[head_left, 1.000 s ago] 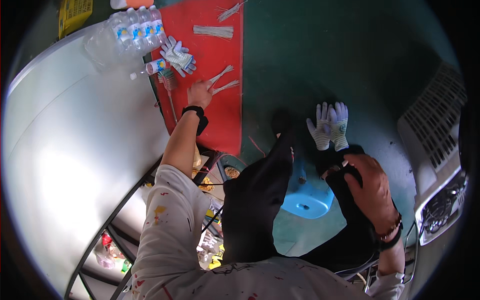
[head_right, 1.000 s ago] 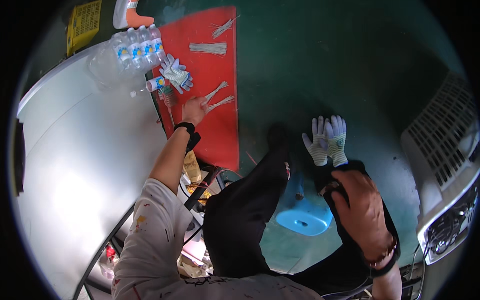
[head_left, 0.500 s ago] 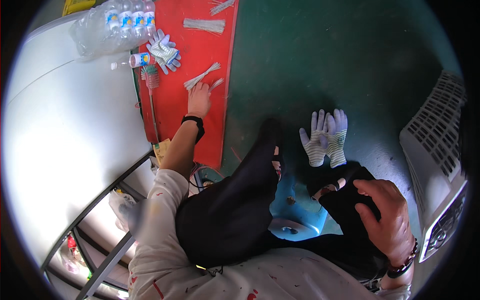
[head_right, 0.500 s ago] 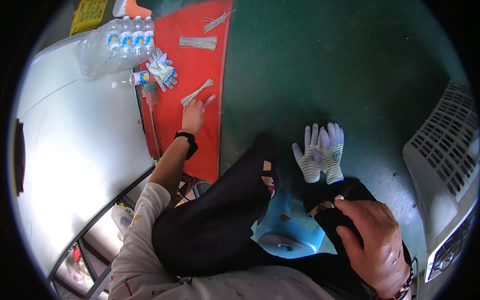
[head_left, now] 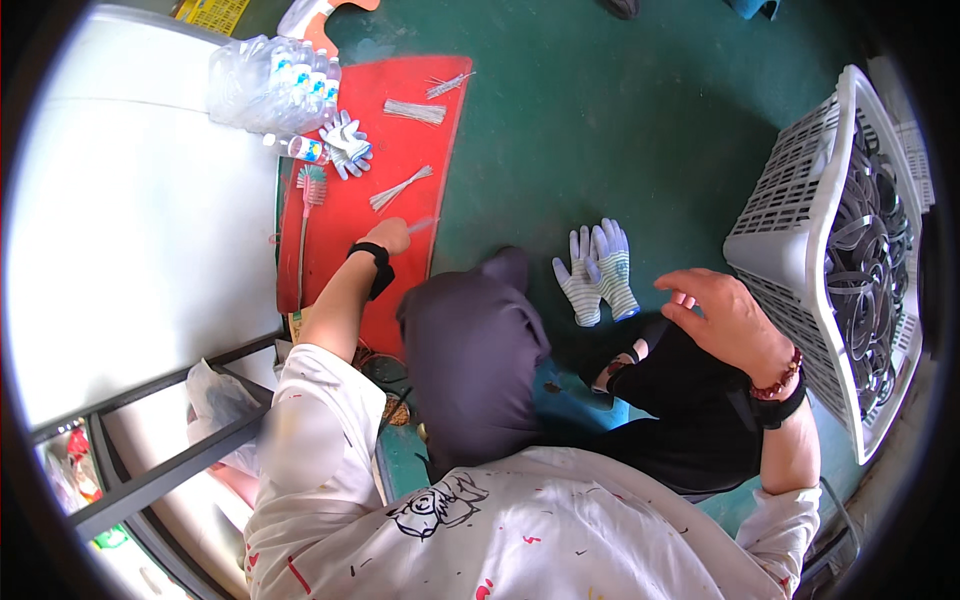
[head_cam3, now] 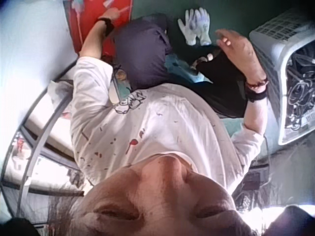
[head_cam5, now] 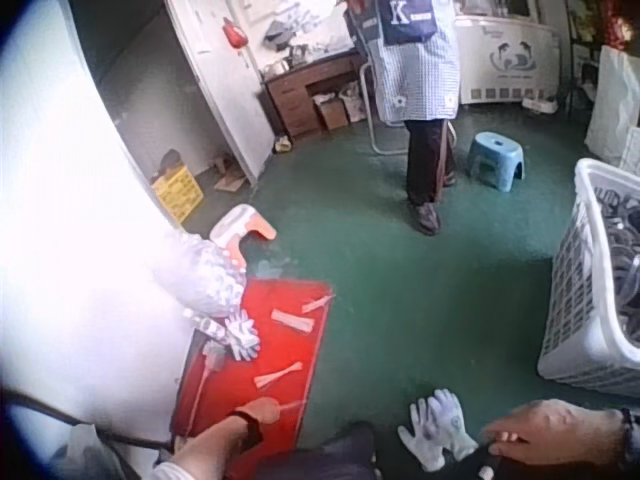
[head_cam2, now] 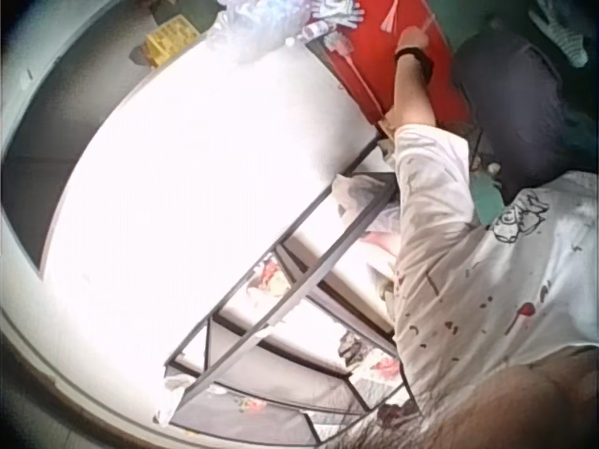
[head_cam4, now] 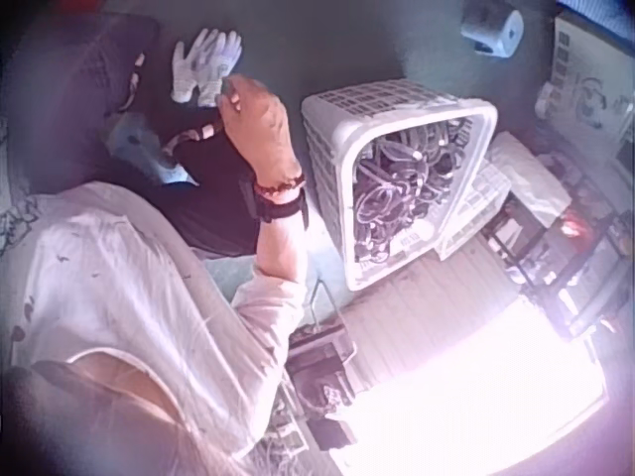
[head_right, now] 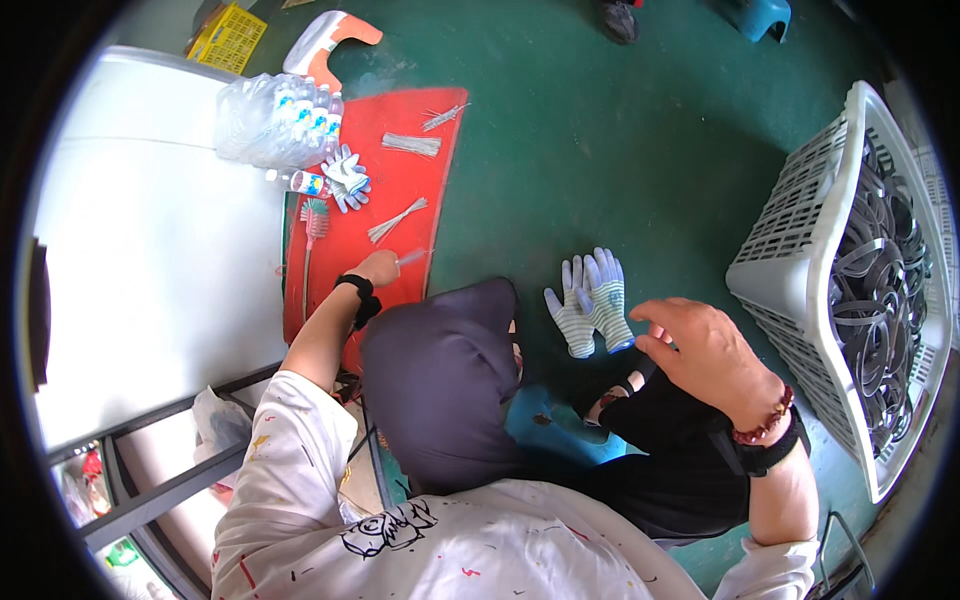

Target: The person is sitting and threading thin metal wires through small plastic or metal parts to assemble a product in a manufacturing setting.

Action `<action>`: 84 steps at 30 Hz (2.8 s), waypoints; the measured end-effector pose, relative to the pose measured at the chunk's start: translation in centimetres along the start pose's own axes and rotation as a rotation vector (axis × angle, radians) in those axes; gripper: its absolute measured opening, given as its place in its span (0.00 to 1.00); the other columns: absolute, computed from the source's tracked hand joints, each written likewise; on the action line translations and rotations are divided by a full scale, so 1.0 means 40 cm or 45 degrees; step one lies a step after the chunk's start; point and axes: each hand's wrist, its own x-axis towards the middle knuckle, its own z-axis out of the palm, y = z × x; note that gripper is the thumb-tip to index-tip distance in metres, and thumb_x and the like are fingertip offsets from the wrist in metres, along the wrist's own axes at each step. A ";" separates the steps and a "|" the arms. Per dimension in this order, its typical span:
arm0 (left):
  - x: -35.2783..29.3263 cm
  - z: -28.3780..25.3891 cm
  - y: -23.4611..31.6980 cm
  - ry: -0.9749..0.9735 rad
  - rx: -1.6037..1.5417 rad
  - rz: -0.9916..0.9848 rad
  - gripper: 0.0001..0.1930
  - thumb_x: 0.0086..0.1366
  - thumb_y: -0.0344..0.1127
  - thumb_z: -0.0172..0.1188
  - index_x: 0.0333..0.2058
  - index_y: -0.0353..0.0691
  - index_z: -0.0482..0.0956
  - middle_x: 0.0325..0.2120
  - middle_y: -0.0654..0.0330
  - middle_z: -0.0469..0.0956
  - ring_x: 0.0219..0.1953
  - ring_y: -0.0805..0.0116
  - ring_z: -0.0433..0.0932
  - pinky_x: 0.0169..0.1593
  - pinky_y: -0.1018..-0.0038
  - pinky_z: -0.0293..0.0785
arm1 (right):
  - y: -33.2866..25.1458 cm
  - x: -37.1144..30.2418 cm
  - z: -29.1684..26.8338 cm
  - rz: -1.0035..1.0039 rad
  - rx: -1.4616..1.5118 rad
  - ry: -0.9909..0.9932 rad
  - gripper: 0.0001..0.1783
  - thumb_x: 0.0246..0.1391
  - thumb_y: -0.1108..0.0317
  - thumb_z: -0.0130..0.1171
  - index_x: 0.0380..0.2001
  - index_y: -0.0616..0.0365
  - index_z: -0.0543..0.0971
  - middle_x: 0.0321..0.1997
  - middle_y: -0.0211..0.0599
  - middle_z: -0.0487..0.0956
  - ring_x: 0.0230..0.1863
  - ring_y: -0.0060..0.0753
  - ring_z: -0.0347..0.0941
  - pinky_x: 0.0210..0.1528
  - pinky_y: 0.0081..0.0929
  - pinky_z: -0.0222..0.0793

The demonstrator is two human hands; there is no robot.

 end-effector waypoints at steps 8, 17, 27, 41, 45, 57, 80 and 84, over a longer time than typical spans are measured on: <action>-0.007 0.183 0.204 -0.276 0.610 -0.048 0.13 0.66 0.38 0.58 0.45 0.45 0.89 0.41 0.56 0.87 0.42 0.59 0.87 0.35 0.58 0.81 | -0.002 0.024 0.029 -0.006 -0.164 -0.045 0.14 0.56 0.69 0.66 0.46 0.58 0.83 0.36 0.49 0.83 0.37 0.54 0.81 0.42 0.43 0.77; 0.014 0.151 0.461 -0.673 0.681 -0.231 0.04 0.59 0.38 0.64 0.31 0.47 0.83 0.27 0.66 0.78 0.24 0.68 0.74 0.21 0.66 0.62 | 0.007 0.049 0.018 0.022 -0.324 0.011 0.13 0.55 0.69 0.66 0.44 0.58 0.82 0.36 0.48 0.82 0.41 0.55 0.79 0.46 0.45 0.75; 0.028 -0.144 0.296 0.086 -0.061 0.136 0.14 0.65 0.35 0.56 0.43 0.41 0.88 0.50 0.47 0.84 0.45 0.48 0.87 0.45 0.50 0.81 | -0.002 0.006 -0.004 -0.146 -0.284 0.159 0.12 0.56 0.68 0.65 0.43 0.59 0.83 0.35 0.47 0.84 0.40 0.56 0.81 0.43 0.45 0.77; -0.733 -0.835 0.784 -0.617 -1.435 1.220 0.13 0.80 0.41 0.50 0.48 0.36 0.75 0.28 0.70 0.68 0.21 0.87 0.57 0.25 0.86 0.58 | -0.125 -0.200 -0.099 -0.320 0.688 0.737 0.23 0.70 0.60 0.60 0.61 0.65 0.76 0.50 0.36 0.83 0.52 0.25 0.79 0.55 0.26 0.75; -0.818 -0.726 0.901 -0.820 -1.511 1.369 0.13 0.80 0.43 0.49 0.46 0.38 0.73 0.26 0.71 0.66 0.21 0.85 0.55 0.25 0.84 0.54 | -0.174 -0.219 -0.101 -0.418 0.983 0.658 0.27 0.74 0.51 0.52 0.62 0.62 0.76 0.53 0.32 0.81 0.56 0.25 0.75 0.59 0.28 0.72; -0.767 -0.506 1.041 -0.837 -1.570 1.198 0.15 0.81 0.49 0.47 0.39 0.45 0.70 0.20 0.76 0.57 0.19 0.85 0.50 0.23 0.82 0.47 | -0.044 -0.221 -0.119 -0.301 1.646 0.722 0.20 0.78 0.56 0.42 0.37 0.54 0.77 0.52 0.49 0.84 0.54 0.42 0.81 0.61 0.41 0.72; -0.648 -0.353 1.028 -1.234 -1.872 0.881 0.15 0.81 0.43 0.47 0.51 0.37 0.72 0.29 0.67 0.68 0.27 0.76 0.66 0.35 0.76 0.66 | 0.029 -0.187 0.033 0.199 1.439 0.491 0.19 0.75 0.54 0.49 0.50 0.60 0.77 0.49 0.42 0.84 0.52 0.30 0.79 0.55 0.30 0.74; -0.680 -0.349 1.032 -1.266 -1.890 0.834 0.13 0.82 0.44 0.46 0.46 0.41 0.72 0.24 0.71 0.63 0.22 0.82 0.57 0.28 0.82 0.56 | 0.069 -0.214 0.028 0.053 1.269 0.912 0.25 0.76 0.54 0.49 0.63 0.61 0.74 0.56 0.38 0.82 0.57 0.29 0.76 0.60 0.30 0.72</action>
